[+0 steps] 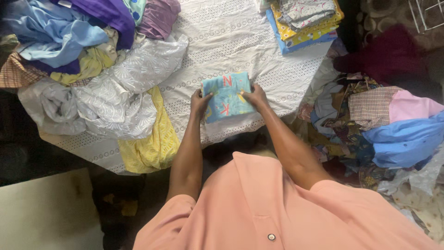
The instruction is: The person folds several pieces of clothing on a bed. They handle a maroon pair of shorts, a light blue patterned cloth, a light blue pair of shorts, and a purple pair of shorts, folding each item neatly and stacking them on the bed.
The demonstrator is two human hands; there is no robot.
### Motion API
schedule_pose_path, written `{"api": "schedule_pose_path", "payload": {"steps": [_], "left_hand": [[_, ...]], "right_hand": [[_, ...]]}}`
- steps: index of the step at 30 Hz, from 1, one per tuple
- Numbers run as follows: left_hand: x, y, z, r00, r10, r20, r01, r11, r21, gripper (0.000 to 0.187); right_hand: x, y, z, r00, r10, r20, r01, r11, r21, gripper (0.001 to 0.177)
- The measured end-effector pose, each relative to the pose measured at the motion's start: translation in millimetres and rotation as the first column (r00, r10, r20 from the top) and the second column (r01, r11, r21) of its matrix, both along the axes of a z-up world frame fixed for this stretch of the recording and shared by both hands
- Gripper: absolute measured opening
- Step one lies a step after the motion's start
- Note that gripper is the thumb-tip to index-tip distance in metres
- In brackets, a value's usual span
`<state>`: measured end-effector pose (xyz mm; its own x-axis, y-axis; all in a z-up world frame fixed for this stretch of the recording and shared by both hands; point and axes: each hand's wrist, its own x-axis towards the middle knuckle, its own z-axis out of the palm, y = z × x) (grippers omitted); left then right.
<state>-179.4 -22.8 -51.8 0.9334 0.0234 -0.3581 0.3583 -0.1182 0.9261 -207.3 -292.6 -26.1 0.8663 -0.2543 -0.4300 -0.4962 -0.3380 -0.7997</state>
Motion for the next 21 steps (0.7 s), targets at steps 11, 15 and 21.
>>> {"api": "schedule_pose_path", "payload": {"steps": [11, 15, 21], "left_hand": [[-74, -58, 53, 0.986, 0.165, 0.023, -0.141, 0.903, -0.405, 0.047], [-88, -92, 63, 0.978, 0.193, 0.081, -0.141, 0.893, -0.427, 0.036], [-76, -141, 86, 0.975, 0.208, 0.077, -0.155, 0.886, -0.436, 0.030]], "right_hand": [[-60, -77, 21, 0.998, 0.057, 0.030, -0.061, 0.670, 0.740, 0.049], [-74, -101, 36, 0.999, 0.025, -0.025, 0.003, 0.644, 0.765, 0.046], [-74, -143, 43, 0.997, -0.055, 0.062, -0.016, 0.609, 0.793, 0.047]]}}
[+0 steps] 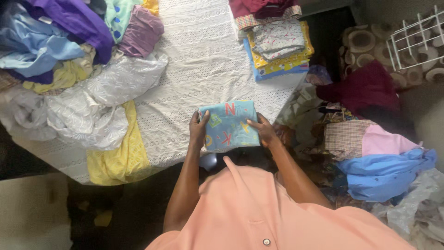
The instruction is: The person folds several pieces of clothing on a bed. They handle a maroon pair of shorts, a light blue patterned cloth, a light blue pair of shorts, and a purple pair of shorts, folding each item neatly and stacking them on the bed.
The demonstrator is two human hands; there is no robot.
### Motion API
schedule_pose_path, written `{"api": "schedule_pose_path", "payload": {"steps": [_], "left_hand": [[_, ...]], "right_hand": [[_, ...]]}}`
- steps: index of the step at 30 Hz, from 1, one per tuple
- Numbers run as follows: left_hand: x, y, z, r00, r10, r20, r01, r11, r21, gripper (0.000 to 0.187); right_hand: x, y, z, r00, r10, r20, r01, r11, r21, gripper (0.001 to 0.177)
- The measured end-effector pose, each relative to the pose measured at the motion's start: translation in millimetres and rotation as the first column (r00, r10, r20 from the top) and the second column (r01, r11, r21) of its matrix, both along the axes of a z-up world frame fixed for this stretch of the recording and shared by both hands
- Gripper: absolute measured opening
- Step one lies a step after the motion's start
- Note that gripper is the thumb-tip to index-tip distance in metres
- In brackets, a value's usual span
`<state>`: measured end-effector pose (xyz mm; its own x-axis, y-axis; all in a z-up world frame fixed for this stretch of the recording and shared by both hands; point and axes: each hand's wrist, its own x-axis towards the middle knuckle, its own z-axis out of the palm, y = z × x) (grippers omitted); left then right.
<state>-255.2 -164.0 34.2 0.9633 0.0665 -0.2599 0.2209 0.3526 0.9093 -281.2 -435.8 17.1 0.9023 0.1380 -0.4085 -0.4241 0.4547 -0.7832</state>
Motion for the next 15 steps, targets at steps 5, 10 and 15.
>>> {"api": "schedule_pose_path", "payload": {"steps": [5, 10, 15], "left_hand": [[24, -41, 11, 0.998, -0.065, 0.001, 0.065, 0.998, 0.020, 0.031], [57, -82, 3, 0.998, -0.064, -0.009, 0.064, 0.998, -0.010, 0.032], [101, -114, -4, 0.997, -0.074, -0.024, 0.074, 0.997, -0.035, 0.035]], "right_hand": [[12, -45, 22, 0.998, -0.054, 0.020, 0.054, 0.998, -0.011, 0.040], [31, -83, 39, 0.989, -0.143, 0.023, 0.145, 0.982, -0.123, 0.034], [67, -116, 48, 0.984, -0.169, 0.062, 0.180, 0.949, -0.259, 0.031]]}}
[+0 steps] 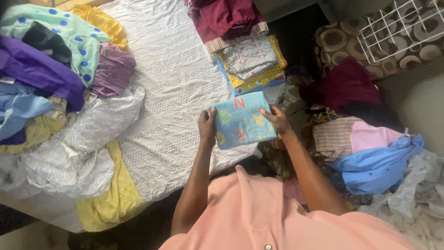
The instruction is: The person folds several pieces of clothing on a bed. They handle a maroon pair of shorts, a light blue patterned cloth, a light blue pair of shorts, and a purple pair of shorts, folding each item neatly and stacking them on the bed.
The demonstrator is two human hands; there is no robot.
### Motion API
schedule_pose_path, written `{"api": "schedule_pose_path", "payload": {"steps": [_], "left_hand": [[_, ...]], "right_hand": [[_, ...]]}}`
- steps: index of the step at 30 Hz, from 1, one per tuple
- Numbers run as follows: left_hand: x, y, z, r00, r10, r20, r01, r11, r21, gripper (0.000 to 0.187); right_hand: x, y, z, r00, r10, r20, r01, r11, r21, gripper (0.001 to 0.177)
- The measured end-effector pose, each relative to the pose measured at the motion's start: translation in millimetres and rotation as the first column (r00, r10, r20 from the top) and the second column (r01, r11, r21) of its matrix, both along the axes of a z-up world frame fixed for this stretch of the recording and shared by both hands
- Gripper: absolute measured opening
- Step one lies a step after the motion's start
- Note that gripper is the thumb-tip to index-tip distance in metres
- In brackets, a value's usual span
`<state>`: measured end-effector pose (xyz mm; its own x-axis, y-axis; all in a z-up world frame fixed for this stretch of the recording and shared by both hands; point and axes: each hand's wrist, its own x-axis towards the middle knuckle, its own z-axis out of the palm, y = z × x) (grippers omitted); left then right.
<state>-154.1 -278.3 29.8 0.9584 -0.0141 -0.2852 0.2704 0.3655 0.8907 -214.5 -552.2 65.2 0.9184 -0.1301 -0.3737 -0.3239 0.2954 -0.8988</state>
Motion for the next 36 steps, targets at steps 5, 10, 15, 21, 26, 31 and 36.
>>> {"api": "schedule_pose_path", "payload": {"steps": [5, 10, 15, 21, 26, 31, 36], "left_hand": [[43, -16, 11, 0.994, -0.090, 0.059, 0.090, 0.996, -0.007, 0.036], [91, -35, 27, 0.991, -0.114, 0.071, 0.118, 0.992, -0.043, 0.044], [161, -62, 33, 0.989, -0.149, 0.001, 0.149, 0.989, 0.003, 0.051], [236, -107, 15, 0.991, -0.042, 0.128, 0.021, 0.987, 0.162, 0.054], [224, -128, 24, 0.983, 0.028, 0.183, -0.142, 0.751, 0.645, 0.057], [191, -153, 56, 0.804, -0.289, 0.519, -0.407, 0.368, 0.836, 0.053], [189, -175, 28, 0.831, -0.480, 0.280, -0.249, 0.129, 0.960, 0.056]], "right_hand": [[48, -19, 12, 0.997, -0.032, 0.068, 0.034, 0.999, -0.024, 0.032], [101, -44, 39, 0.994, -0.010, 0.113, 0.023, 0.993, -0.118, 0.030], [173, -80, 47, 0.985, 0.011, 0.170, 0.004, 0.996, -0.090, 0.026], [257, -128, 15, 0.985, 0.078, 0.154, -0.045, 0.977, -0.209, 0.029], [264, -131, 9, 0.970, 0.197, 0.146, -0.002, 0.602, -0.799, 0.051], [255, -120, 29, 0.739, 0.475, 0.478, 0.265, 0.448, -0.854, 0.054], [268, -86, 5, 0.700, 0.682, 0.212, 0.085, 0.215, -0.973, 0.066]]}}
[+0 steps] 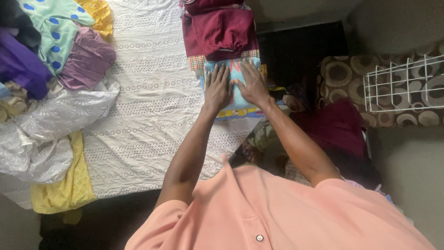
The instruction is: The person folds several pieces of clothing on a bed. They handle a maroon pair of shorts, a light blue patterned cloth, a light blue pair of shorts, and a purple pair of shorts, folding each item neatly and stacking them on the bed.
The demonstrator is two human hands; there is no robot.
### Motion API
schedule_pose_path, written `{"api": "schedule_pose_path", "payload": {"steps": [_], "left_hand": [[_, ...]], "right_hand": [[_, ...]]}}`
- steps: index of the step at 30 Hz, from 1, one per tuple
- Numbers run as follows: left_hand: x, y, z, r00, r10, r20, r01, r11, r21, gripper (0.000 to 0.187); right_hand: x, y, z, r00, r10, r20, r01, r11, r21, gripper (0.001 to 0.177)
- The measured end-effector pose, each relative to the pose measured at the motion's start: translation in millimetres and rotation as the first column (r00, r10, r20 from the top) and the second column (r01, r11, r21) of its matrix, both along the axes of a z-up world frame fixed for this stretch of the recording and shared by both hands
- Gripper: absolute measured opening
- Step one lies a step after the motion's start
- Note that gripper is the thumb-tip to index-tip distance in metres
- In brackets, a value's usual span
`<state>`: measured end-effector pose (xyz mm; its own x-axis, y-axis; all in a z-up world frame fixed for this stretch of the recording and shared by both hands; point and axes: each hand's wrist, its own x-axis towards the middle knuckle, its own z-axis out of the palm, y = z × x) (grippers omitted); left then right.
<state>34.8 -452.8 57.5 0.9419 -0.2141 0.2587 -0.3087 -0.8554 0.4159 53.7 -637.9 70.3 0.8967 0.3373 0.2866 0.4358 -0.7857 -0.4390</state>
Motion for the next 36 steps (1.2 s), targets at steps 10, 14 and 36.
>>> {"api": "schedule_pose_path", "payload": {"steps": [10, 14, 36], "left_hand": [[2, -1, -35, 0.993, 0.024, -0.116, -0.030, 0.998, -0.046, 0.062], [-1, 1, -30, 0.994, 0.059, -0.095, -0.066, 0.995, -0.070, 0.061], [-297, 98, -66, 0.654, 0.723, -0.222, -0.756, 0.617, -0.218, 0.063]], "right_hand": [[-1, 1, -42, 0.998, -0.014, -0.054, 0.015, 1.000, 0.012, 0.066], [-3, -4, -43, 0.984, -0.176, -0.009, 0.175, 0.967, 0.185, 0.078], [-169, 119, -12, 0.744, 0.419, -0.520, -0.066, 0.821, 0.567, 0.054]]}}
